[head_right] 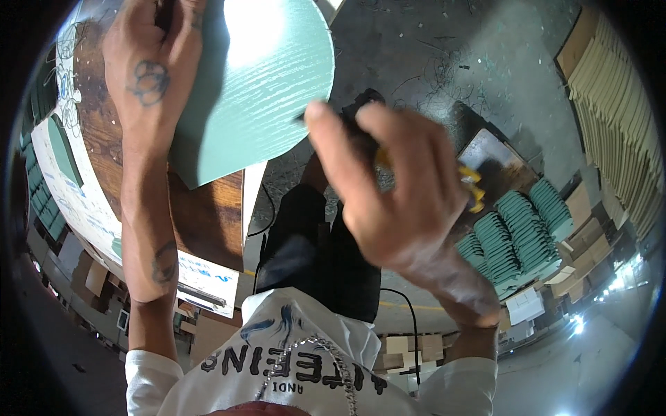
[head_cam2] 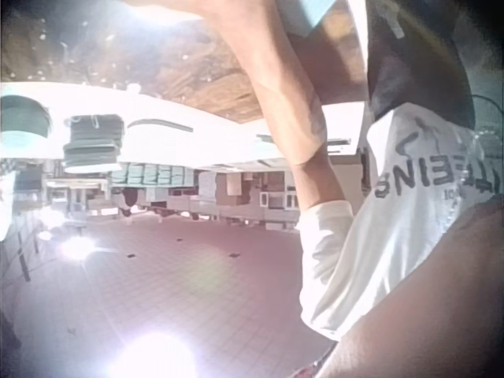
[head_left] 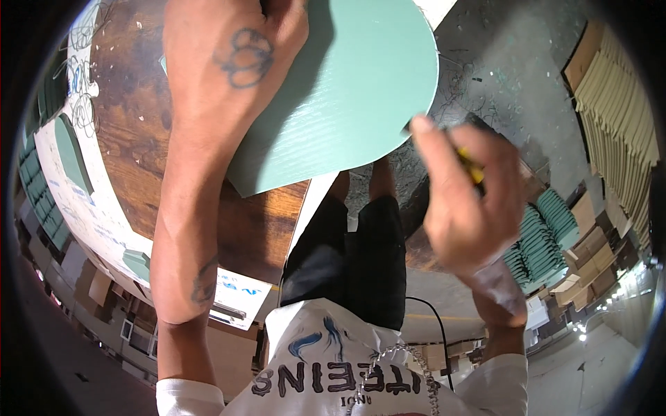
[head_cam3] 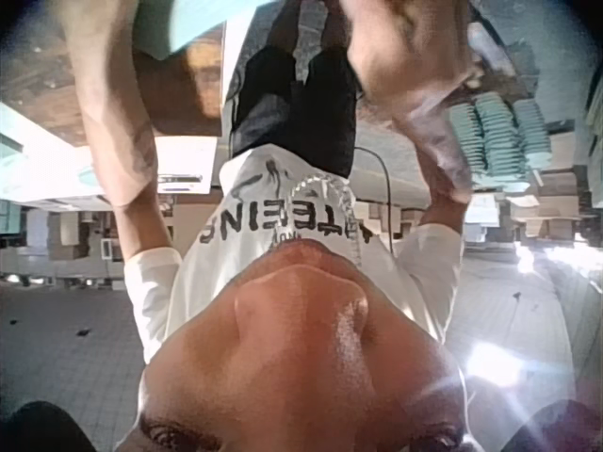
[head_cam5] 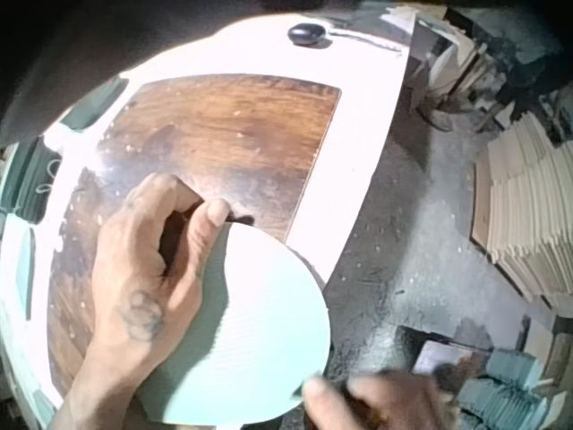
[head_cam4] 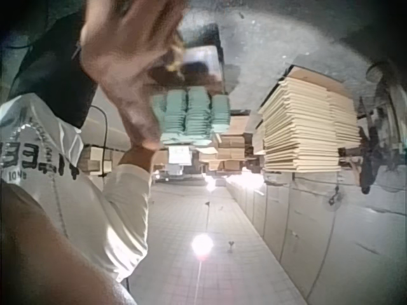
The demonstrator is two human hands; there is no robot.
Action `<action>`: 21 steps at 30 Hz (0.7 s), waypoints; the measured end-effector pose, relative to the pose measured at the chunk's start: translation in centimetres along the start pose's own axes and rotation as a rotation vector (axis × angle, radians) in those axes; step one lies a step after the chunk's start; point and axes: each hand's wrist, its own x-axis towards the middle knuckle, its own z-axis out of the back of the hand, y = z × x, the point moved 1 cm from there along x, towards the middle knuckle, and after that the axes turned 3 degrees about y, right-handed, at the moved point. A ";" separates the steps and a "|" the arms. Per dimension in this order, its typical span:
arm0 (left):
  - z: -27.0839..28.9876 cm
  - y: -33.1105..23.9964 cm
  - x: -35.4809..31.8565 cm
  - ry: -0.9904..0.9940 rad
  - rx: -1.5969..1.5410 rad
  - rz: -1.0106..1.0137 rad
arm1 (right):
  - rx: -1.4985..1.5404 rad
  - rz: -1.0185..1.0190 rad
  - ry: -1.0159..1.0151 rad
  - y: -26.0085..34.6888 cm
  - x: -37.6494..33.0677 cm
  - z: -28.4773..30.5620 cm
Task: Trimming the edges of green foam pieces using a yellow utility knife on a wooden cutting board.
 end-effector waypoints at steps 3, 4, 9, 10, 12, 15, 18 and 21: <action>-0.3 -0.2 -0.4 -0.048 0.161 -0.016 | 0.038 0.000 0.185 2.3 -1.4 0.8; -0.4 -0.4 -0.5 -0.088 0.168 -0.086 | 0.044 0.010 0.183 2.1 -1.8 0.6; 0.6 0.1 -0.1 0.000 0.019 0.045 | 0.044 0.025 -0.039 -1.3 2.4 1.0; 0.6 -0.2 -0.3 -0.017 0.054 0.041 | 0.063 0.002 -0.033 -1.3 2.2 0.4; 0.5 -1.1 -0.7 -0.024 0.084 0.022 | 0.096 -0.030 0.008 -0.2 1.3 -0.3; -0.1 -2.5 -0.3 0.013 0.110 0.078 | 0.158 -0.120 0.132 3.4 -2.5 0.2; -0.2 -1.0 -0.9 -0.051 0.256 0.132 | 0.401 -0.216 0.249 4.2 -4.4 1.0; 0.9 0.7 -1.0 0.041 0.165 0.119 | 0.755 -0.623 0.073 3.1 -4.0 0.1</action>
